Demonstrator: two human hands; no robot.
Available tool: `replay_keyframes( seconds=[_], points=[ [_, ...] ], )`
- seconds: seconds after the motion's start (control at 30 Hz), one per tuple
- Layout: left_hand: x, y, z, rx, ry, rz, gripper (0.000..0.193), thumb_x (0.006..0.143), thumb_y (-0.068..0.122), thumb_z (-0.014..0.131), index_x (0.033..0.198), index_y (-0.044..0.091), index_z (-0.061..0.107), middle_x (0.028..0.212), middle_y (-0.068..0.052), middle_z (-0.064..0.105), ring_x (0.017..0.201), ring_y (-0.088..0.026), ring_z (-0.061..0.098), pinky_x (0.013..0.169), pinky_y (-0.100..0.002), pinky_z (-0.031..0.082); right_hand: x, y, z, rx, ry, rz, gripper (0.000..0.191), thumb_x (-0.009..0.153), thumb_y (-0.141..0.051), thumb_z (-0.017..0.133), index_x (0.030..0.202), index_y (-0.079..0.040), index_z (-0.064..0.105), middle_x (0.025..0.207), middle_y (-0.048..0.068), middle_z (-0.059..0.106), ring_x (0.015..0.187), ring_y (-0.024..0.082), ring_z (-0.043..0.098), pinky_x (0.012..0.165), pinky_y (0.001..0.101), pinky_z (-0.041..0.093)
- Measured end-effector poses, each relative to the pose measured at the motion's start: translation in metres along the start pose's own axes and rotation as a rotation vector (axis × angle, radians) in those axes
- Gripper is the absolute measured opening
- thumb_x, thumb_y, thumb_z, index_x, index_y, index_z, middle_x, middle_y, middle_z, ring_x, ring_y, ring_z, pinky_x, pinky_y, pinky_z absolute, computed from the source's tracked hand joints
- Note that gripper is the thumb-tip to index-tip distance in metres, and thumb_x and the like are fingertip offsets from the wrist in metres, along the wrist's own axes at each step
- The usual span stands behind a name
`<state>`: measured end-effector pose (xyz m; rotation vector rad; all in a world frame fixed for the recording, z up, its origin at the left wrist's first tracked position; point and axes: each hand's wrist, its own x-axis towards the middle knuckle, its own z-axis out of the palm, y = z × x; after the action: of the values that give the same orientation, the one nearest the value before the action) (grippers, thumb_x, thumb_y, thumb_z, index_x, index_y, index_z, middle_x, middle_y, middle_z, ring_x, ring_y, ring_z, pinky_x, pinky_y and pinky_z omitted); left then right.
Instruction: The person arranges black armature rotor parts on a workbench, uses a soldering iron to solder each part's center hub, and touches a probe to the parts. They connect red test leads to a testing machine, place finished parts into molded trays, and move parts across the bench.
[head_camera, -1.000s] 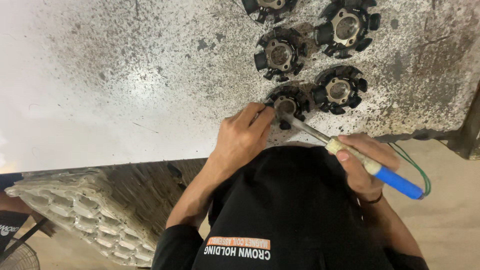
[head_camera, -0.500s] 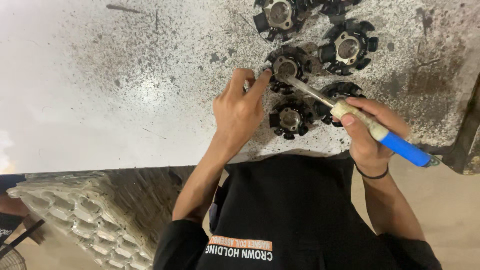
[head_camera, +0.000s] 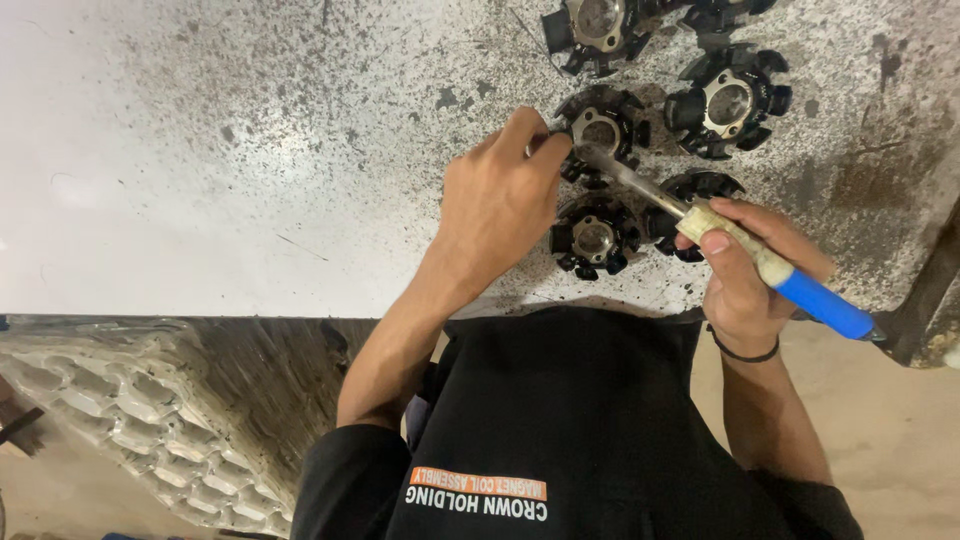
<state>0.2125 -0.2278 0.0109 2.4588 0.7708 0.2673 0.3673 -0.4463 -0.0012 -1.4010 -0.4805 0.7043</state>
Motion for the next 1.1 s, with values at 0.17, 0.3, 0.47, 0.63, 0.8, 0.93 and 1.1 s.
replay_keyframes(
  seconds=[0.17,0.3,0.47,0.63,0.8,0.93,1.1],
  points=[
    [-0.004,0.003,0.004,0.013,0.030,0.045,0.013,0.093,0.000,0.066,0.103,0.000,0.075,0.098,-0.011,0.065,0.073,-0.019,0.068,0.051,-0.027,0.054,0.004,0.004,-0.002,0.120,-0.022,0.045,0.023,0.107,-0.004,0.075,0.121,0.012,0.065,0.111,0.024,0.069,0.090,0.030,0.073,0.079,0.0381,0.063],
    [-0.008,0.003,0.001,-0.078,0.037,0.009,0.010,0.099,0.000,0.068,0.103,0.000,0.077,0.095,-0.013,0.065,0.065,-0.019,0.068,0.044,-0.026,0.053,0.003,0.003,-0.005,0.060,-0.033,0.035,0.025,0.105,-0.004,0.073,0.123,0.010,0.064,0.111,0.023,0.069,0.089,0.029,0.072,0.081,0.0368,0.062],
    [-0.005,0.003,-0.002,-0.148,0.077,-0.023,0.014,0.094,-0.002,0.068,0.104,0.001,0.076,0.098,-0.008,0.064,0.069,-0.020,0.070,0.056,-0.031,0.058,0.000,0.005,-0.006,0.068,-0.015,0.037,0.022,0.104,-0.003,0.072,0.119,0.013,0.066,0.107,0.023,0.070,0.087,0.030,0.072,0.081,0.0366,0.062],
    [-0.004,0.009,-0.002,-0.038,0.070,-0.040,0.019,0.087,-0.003,0.068,0.103,0.003,0.076,0.098,-0.008,0.063,0.072,-0.022,0.071,0.058,-0.034,0.058,0.001,0.009,-0.004,0.091,0.000,-0.001,0.022,0.103,-0.002,0.071,0.119,0.012,0.066,0.109,0.022,0.069,0.089,0.030,0.073,0.081,0.0369,0.062],
    [-0.009,0.010,0.002,-0.041,0.115,0.006,0.018,0.088,-0.001,0.070,0.105,-0.001,0.074,0.099,-0.006,0.062,0.074,-0.020,0.070,0.057,-0.031,0.057,0.000,0.011,-0.003,0.136,0.022,-0.023,0.026,0.102,-0.003,0.071,0.124,0.008,0.062,0.113,0.022,0.069,0.091,0.029,0.072,0.081,0.0375,0.063],
    [-0.014,0.005,0.010,-0.073,0.133,0.000,0.009,0.094,0.001,0.073,0.103,-0.001,0.075,0.098,-0.005,0.063,0.069,-0.017,0.068,0.057,-0.029,0.057,0.000,0.011,-0.005,0.099,-0.003,0.010,0.023,0.105,-0.002,0.070,0.122,0.012,0.064,0.109,0.023,0.069,0.089,0.030,0.072,0.081,0.0379,0.061],
    [-0.014,-0.001,0.012,-0.088,0.153,0.028,0.009,0.096,0.000,0.072,0.104,-0.001,0.076,0.100,-0.005,0.066,0.067,-0.015,0.069,0.052,-0.027,0.055,0.002,0.012,-0.008,0.139,-0.006,0.011,0.021,0.104,-0.001,0.070,0.120,0.012,0.065,0.112,0.023,0.069,0.091,0.030,0.073,0.081,0.0391,0.062]
  ],
)
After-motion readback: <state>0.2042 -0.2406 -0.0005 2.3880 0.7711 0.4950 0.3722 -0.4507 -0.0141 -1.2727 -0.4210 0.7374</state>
